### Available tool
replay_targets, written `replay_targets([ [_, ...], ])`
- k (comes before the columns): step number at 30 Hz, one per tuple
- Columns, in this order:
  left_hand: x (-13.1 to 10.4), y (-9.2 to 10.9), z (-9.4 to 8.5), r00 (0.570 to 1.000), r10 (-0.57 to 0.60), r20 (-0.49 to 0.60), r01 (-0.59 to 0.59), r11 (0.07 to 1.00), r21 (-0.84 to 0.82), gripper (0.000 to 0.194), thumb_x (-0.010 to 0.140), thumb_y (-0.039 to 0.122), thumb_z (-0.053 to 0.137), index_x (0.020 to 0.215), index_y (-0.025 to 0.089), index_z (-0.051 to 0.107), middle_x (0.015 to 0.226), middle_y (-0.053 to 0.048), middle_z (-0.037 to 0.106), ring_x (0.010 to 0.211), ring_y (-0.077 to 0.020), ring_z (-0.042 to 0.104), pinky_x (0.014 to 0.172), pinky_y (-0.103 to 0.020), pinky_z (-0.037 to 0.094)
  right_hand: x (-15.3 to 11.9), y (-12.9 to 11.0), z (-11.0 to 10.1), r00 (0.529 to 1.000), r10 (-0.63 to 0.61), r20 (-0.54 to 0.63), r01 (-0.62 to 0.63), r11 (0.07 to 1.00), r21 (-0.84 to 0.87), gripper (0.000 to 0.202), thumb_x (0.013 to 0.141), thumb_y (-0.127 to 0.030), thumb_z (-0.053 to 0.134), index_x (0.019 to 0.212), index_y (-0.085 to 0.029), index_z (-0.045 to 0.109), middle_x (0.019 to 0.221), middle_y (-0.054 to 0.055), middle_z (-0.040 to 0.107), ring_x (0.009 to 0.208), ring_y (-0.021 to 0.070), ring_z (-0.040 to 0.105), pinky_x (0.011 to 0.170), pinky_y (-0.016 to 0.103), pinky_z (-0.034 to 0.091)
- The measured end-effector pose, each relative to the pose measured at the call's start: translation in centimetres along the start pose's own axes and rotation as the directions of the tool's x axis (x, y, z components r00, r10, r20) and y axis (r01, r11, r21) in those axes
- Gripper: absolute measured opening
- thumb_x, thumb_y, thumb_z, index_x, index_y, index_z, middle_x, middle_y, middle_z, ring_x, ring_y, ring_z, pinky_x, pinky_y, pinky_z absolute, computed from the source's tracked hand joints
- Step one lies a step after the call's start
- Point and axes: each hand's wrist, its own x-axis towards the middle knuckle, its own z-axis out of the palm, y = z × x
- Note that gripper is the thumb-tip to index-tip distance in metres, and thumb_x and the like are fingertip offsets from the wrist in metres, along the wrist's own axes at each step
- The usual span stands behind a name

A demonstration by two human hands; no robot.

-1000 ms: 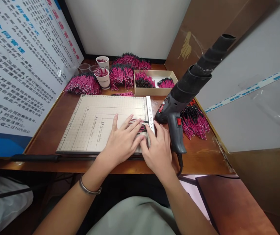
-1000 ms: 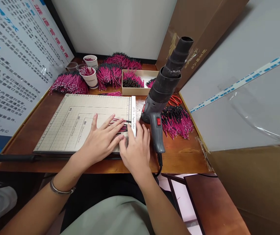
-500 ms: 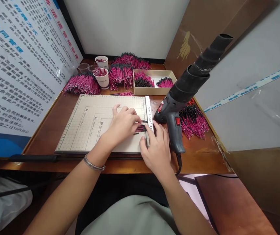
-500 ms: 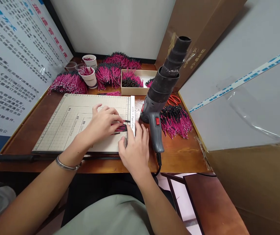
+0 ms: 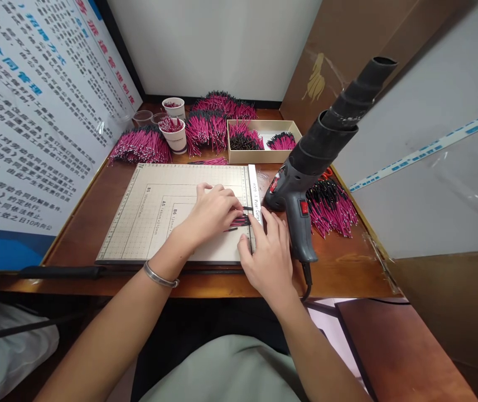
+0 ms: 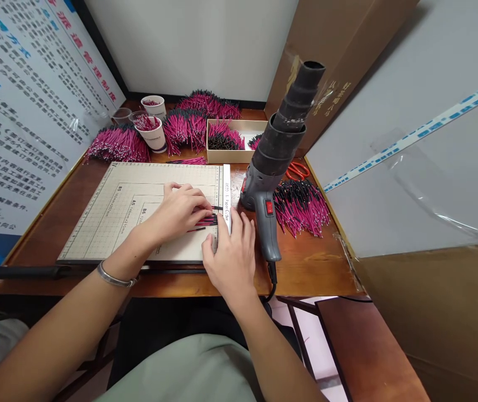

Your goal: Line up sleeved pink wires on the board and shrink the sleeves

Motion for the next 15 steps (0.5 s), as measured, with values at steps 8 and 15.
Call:
replay_targets([
  [8, -0.02, 0.13, 0.27, 1.000, -0.016, 0.010, 0.017, 0.999, -0.048, 0.025, 0.102, 0.023, 0.058, 0.091, 0.021, 0.080, 0.102, -0.008, 0.078, 0.105, -0.0268, 0.059, 0.105, -0.053, 0.032, -0.04, 0.03, -0.02, 1.000, 0.009, 0.009, -0.009, 1.000, -0.004, 0.046, 0.101, -0.027, 0.045, 0.133, -0.010, 0.072, 0.145, 0.021, 0.061, 0.133, 0.0356, 0.056, 0.118, 0.058, 0.046],
  [15, 0.49, 0.73, 0.94, 1.000, -0.010, -0.024, 0.008, 0.998, -0.066, 0.025, 0.104, 0.029, 0.059, 0.092, 0.022, 0.080, 0.100, -0.008, 0.077, 0.104, -0.0266, 0.058, 0.104, -0.052, 0.033, -0.10, 0.00, 0.01, 1.000, 0.030, 0.010, -0.030, 1.000, 0.006, 0.046, 0.100, -0.027, 0.045, 0.137, -0.010, 0.068, 0.147, 0.021, 0.060, 0.134, 0.0342, 0.055, 0.120, 0.057, 0.044],
])
